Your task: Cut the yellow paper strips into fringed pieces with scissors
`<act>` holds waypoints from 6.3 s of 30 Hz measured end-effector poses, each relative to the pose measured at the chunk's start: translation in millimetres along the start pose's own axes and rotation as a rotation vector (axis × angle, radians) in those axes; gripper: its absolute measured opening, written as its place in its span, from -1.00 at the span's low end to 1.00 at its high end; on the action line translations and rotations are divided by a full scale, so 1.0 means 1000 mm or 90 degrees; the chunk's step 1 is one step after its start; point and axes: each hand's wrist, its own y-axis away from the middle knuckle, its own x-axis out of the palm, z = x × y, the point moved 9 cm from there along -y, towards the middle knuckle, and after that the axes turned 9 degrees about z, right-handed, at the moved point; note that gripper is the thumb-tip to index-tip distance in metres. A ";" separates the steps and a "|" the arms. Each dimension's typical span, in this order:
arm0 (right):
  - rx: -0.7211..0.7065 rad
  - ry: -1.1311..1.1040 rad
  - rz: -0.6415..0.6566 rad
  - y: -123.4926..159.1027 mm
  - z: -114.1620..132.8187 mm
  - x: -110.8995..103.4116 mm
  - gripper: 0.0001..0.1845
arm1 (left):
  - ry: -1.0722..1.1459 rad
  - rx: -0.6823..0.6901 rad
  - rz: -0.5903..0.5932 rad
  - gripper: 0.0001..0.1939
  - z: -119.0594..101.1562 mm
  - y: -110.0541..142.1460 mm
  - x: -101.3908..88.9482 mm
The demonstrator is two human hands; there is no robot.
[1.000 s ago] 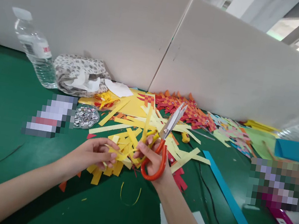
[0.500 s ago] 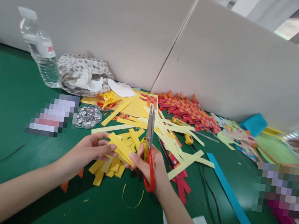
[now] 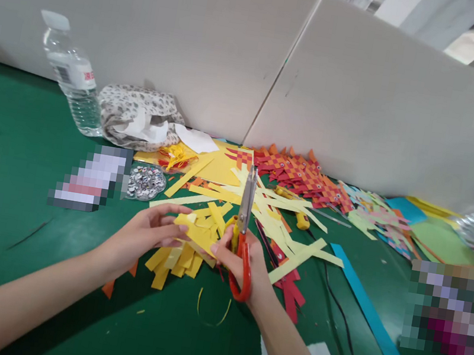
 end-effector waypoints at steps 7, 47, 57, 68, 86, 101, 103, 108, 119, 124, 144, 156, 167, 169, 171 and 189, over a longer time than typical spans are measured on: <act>-0.009 -0.054 0.004 -0.001 -0.004 0.000 -0.56 | -0.034 0.036 -0.010 -0.66 -0.003 -0.003 -0.002; 0.059 0.044 0.040 0.000 -0.013 0.002 -0.55 | -0.131 0.064 -0.038 -0.67 -0.014 0.005 0.000; 0.053 0.032 0.040 -0.002 -0.013 0.003 -0.56 | -0.123 0.058 -0.045 -0.67 -0.014 0.005 0.000; 0.063 0.014 0.078 -0.001 -0.011 0.004 -0.55 | -0.116 0.093 -0.085 -0.69 -0.017 0.002 -0.016; 0.075 0.029 -0.001 -0.005 -0.019 -0.014 -0.51 | -0.040 0.068 -0.132 -0.72 -0.010 0.001 -0.024; -0.035 -0.006 -0.152 -0.002 -0.009 -0.039 -0.55 | -0.023 0.090 -0.106 -0.75 -0.011 0.000 -0.022; -0.051 -0.013 -0.157 -0.002 -0.009 -0.041 -0.55 | -0.022 0.093 -0.094 -0.76 -0.010 -0.001 -0.020; -0.071 -0.035 -0.166 0.000 -0.004 -0.040 -0.56 | -0.020 0.094 -0.083 -0.79 -0.010 -0.003 -0.019; -0.117 -0.027 -0.188 0.000 0.001 -0.044 -0.63 | -0.040 0.081 -0.075 -0.80 -0.008 -0.003 -0.021; -0.116 -0.033 -0.200 0.000 0.002 -0.044 -0.61 | -0.040 0.076 -0.073 -0.80 -0.007 -0.003 -0.021; -0.184 -0.061 -0.267 0.005 0.016 -0.056 -0.65 | -0.177 -0.091 0.096 -0.90 0.011 -0.002 0.008; -0.054 -0.101 -0.130 0.005 0.002 -0.011 -0.54 | -0.055 -0.055 0.027 -0.83 0.019 0.001 0.011; -0.019 0.022 -0.012 0.004 0.007 -0.002 -0.54 | -0.165 -0.116 0.129 -0.84 0.021 0.004 0.027; -0.004 0.027 0.009 0.005 0.004 0.003 -0.52 | -0.183 -0.124 0.146 -0.84 0.024 0.004 0.030; -0.007 0.027 0.014 0.005 0.004 0.005 -0.53 | -0.184 -0.126 0.147 -0.84 0.027 0.005 0.031; -0.087 0.660 -0.102 0.016 0.024 0.016 -0.62 | 0.066 0.155 -0.117 -0.82 -0.011 0.010 -0.009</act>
